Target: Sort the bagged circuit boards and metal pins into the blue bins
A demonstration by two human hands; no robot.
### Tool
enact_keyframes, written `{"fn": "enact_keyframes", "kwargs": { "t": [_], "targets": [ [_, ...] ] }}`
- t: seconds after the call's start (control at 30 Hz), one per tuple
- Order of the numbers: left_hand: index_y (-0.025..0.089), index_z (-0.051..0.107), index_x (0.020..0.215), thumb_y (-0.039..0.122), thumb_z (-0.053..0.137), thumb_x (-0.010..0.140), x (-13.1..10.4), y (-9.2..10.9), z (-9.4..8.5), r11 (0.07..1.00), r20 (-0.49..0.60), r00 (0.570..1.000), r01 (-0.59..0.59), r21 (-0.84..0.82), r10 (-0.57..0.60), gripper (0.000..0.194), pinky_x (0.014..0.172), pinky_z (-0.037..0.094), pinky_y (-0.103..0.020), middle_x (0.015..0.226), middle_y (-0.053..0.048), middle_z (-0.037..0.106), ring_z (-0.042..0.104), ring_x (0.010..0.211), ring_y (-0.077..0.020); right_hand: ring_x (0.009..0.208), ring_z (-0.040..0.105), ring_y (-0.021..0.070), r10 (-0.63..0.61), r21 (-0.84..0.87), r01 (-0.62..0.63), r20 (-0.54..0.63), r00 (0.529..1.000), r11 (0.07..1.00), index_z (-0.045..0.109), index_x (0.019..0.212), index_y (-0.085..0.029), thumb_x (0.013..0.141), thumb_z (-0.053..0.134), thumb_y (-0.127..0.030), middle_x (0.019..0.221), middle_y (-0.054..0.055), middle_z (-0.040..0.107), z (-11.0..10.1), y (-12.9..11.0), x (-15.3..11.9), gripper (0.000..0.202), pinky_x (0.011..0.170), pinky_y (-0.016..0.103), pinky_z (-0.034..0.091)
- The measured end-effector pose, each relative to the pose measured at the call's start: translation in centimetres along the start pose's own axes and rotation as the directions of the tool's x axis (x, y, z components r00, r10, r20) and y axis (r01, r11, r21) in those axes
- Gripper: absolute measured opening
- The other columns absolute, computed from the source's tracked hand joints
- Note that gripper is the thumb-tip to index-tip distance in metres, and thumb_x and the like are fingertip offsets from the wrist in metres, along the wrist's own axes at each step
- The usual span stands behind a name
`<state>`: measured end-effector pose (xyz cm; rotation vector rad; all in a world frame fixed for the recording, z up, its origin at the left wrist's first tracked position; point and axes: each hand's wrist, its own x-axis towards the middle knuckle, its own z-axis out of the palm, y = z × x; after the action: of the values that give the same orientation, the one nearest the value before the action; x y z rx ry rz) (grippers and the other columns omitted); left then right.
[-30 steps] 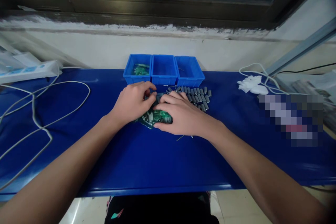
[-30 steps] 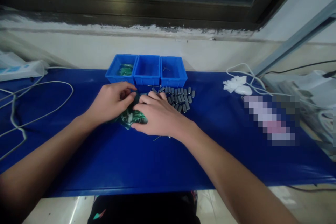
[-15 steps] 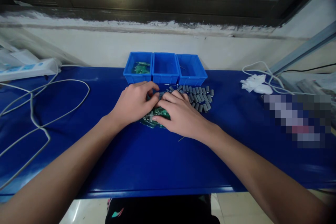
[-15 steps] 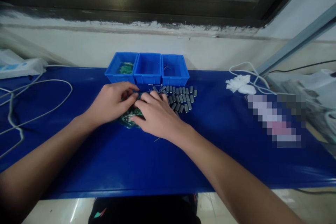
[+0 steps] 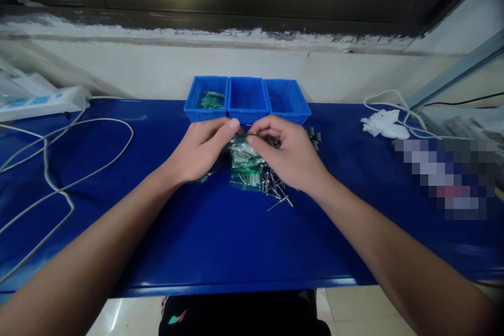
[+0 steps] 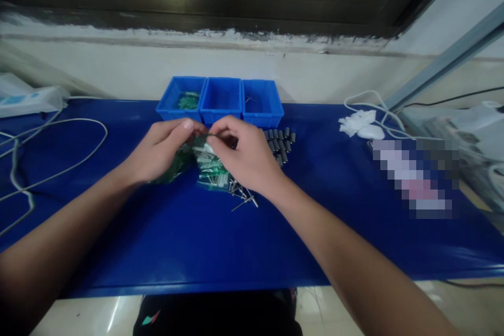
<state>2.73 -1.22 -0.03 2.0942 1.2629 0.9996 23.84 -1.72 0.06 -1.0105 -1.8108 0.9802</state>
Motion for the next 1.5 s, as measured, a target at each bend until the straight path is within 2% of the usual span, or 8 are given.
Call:
{"fn": "enact_keyframes", "kwargs": {
  "t": [0.2,0.4,0.63,0.83,0.97,1.13,1.33,1.5],
  "targets": [
    [0.022,0.074,0.093,0.045,0.078,0.089,-0.1,-0.4,0.6,0.968,0.111,0.994,0.023,-0.249,0.005,0.024,0.063,0.055,-0.032,0.09,-0.005,0.075,0.068,0.075,-0.0196,0.084,0.067,0.0178,-0.003,0.15,0.026,-0.152,0.988,0.988,0.069,0.1,-0.023,0.093,0.073,-0.04,0.093,0.003,0.072,-0.4,0.7,0.6,0.019,0.076,0.035,0.053],
    [0.022,0.067,0.078,0.045,0.079,0.087,0.2,-1.1,0.5,0.975,-0.072,0.997,-0.042,-0.219,0.027,0.028,0.056,0.052,-0.033,0.071,-0.002,0.066,0.063,0.064,-0.0177,0.087,0.065,0.018,-0.007,0.106,0.013,-0.058,0.998,0.994,0.069,0.115,-0.025,0.088,0.079,-0.045,0.102,0.003,0.07,-0.6,0.7,0.6,0.035,0.077,0.034,0.053],
    [0.021,0.066,0.08,0.045,0.079,0.088,0.5,-0.8,0.3,0.966,-0.107,0.992,-0.084,-0.244,0.059,0.029,0.057,0.052,-0.032,0.077,-0.003,0.068,0.063,0.067,-0.0172,0.058,0.054,0.0144,-0.091,0.014,0.092,-0.074,0.993,0.996,0.071,0.118,-0.024,0.099,0.067,-0.044,0.062,-0.005,0.056,-0.2,1.0,0.3,0.027,0.061,0.033,0.046],
    [0.022,0.072,0.111,0.038,0.078,0.09,0.6,-1.6,0.6,0.965,-0.123,0.992,-0.062,-0.254,0.032,0.027,0.055,0.051,-0.028,0.084,-0.003,0.075,0.067,0.066,-0.0174,0.079,0.07,0.0178,-0.116,0.208,0.147,-0.153,0.981,0.967,0.075,0.106,-0.025,0.094,0.07,-0.037,0.092,0.002,0.074,0.2,1.3,0.8,0.017,0.077,0.037,0.057],
    [0.028,0.064,0.136,0.034,0.077,0.088,0.6,-2.1,0.0,0.904,0.013,0.998,-0.054,-0.423,0.066,0.05,0.063,0.06,-0.034,0.094,-0.004,0.078,0.074,0.079,-0.0237,0.085,0.072,0.0186,-0.077,0.202,0.119,-0.204,0.976,0.972,0.074,0.109,-0.028,0.093,0.064,-0.031,0.104,0.001,0.074,-0.3,1.5,1.1,0.019,0.08,0.038,0.058],
    [0.032,0.072,0.13,0.041,0.071,0.091,0.4,-2.2,-0.1,0.862,0.016,0.989,-0.12,-0.493,0.147,0.04,0.071,0.061,-0.041,0.123,-0.006,0.074,0.074,0.098,-0.0287,0.096,0.071,0.0217,-0.122,0.143,0.146,-0.162,0.979,0.979,0.071,0.111,-0.028,0.092,0.061,-0.033,0.116,0.003,0.074,-0.5,1.4,1.0,0.022,0.08,0.04,0.058],
    [0.028,0.064,0.14,0.058,0.067,0.094,0.6,-3.0,-0.8,0.951,-0.186,0.956,-0.259,-0.17,0.227,0.056,0.082,0.057,-0.045,0.142,-0.006,0.067,0.07,0.107,-0.0298,0.086,0.068,0.0209,-0.1,-0.177,0.09,-0.048,0.994,0.98,0.054,0.144,-0.03,0.099,0.055,-0.042,0.111,0.005,0.075,-1.3,0.6,0.5,0.046,0.074,0.038,0.055],
    [0.02,0.049,0.154,0.077,0.052,0.093,0.9,-4.3,-2.4,0.912,-0.3,0.922,-0.112,0.395,0.244,0.084,0.11,0.037,-0.062,0.149,-0.008,0.06,0.048,0.138,-0.0381,0.11,0.062,0.0339,-0.008,-0.699,0.092,0.123,0.992,0.709,0.07,0.126,-0.023,0.096,0.056,-0.039,0.112,0.01,0.074,-2.2,0.8,0.0,0.036,0.082,0.047,0.049]
  ]
}}
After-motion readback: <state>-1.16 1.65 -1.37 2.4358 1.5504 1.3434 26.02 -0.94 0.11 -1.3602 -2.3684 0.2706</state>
